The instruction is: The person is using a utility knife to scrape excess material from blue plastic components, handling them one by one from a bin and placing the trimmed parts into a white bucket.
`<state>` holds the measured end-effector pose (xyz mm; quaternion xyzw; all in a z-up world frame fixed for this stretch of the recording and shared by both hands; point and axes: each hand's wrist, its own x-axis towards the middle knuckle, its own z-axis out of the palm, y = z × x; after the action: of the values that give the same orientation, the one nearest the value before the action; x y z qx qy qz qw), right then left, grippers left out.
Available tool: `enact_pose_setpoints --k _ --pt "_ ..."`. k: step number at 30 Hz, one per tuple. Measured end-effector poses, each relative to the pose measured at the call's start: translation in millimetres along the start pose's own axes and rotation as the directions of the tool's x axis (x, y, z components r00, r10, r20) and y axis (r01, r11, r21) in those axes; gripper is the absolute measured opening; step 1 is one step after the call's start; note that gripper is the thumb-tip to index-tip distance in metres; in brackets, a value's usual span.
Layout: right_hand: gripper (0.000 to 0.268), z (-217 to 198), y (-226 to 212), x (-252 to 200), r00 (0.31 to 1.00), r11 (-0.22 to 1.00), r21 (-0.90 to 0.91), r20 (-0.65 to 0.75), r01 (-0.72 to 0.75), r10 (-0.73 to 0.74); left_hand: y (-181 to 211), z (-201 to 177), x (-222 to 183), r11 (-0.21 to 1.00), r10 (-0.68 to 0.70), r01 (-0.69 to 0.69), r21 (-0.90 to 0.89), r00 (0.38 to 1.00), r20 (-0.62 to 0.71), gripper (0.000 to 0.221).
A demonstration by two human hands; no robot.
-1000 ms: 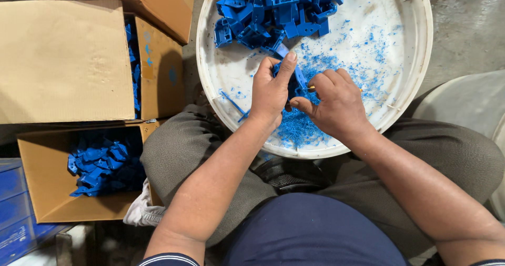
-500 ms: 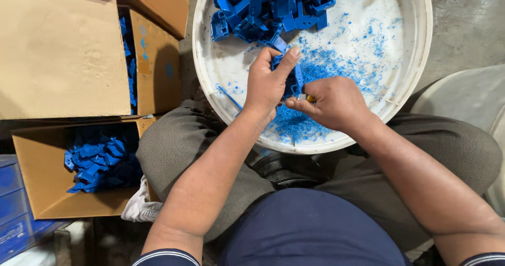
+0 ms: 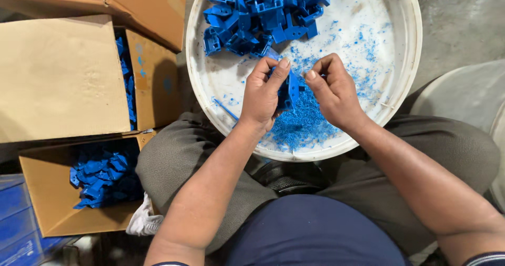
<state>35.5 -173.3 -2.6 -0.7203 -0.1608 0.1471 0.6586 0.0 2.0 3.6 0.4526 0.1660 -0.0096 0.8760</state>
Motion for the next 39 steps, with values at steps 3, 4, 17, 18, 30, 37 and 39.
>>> enact_pose_setpoints --k 3,4,17,18,30,37,39 --pt "0.021 0.9 1.8 -1.1 0.999 0.999 0.028 0.026 -0.02 0.02 -4.2 -1.0 0.5 1.0 0.007 -0.007 -0.014 1.0 0.016 0.02" --pt "0.021 1.6 1.8 -1.6 1.0 1.0 0.008 0.03 -0.004 0.004 -4.6 -1.2 -0.1 1.0 -0.002 0.002 0.007 1.0 0.01 0.02" --pt "0.015 10.3 -12.6 -23.3 0.978 0.939 -0.307 0.182 0.154 -0.101 -13.0 -9.9 11.1 0.99 0.141 -0.141 -0.01 0.989 -0.047 0.021" --pt "0.018 10.6 -15.7 -23.7 0.971 0.955 -0.24 0.201 0.176 -0.129 -11.4 -9.4 12.5 0.988 0.151 -0.152 -0.014 0.986 -0.067 0.021" --pt "0.046 -4.5 -32.8 -4.5 0.999 0.872 -0.487 0.043 0.045 -0.028 7.1 -2.1 -3.1 0.748 0.393 -0.329 0.577 0.919 0.015 0.036" --pt "0.054 5.1 -40.4 -6.8 0.978 0.597 -0.776 0.183 0.204 -0.096 14.8 4.2 -10.0 0.536 0.34 -0.127 0.835 0.937 -0.076 0.049" --pt "0.052 6.1 -39.8 -8.0 0.975 0.568 -0.793 0.201 0.219 -0.095 16.6 6.0 -12.7 0.525 0.315 -0.12 0.843 0.947 -0.061 0.05"
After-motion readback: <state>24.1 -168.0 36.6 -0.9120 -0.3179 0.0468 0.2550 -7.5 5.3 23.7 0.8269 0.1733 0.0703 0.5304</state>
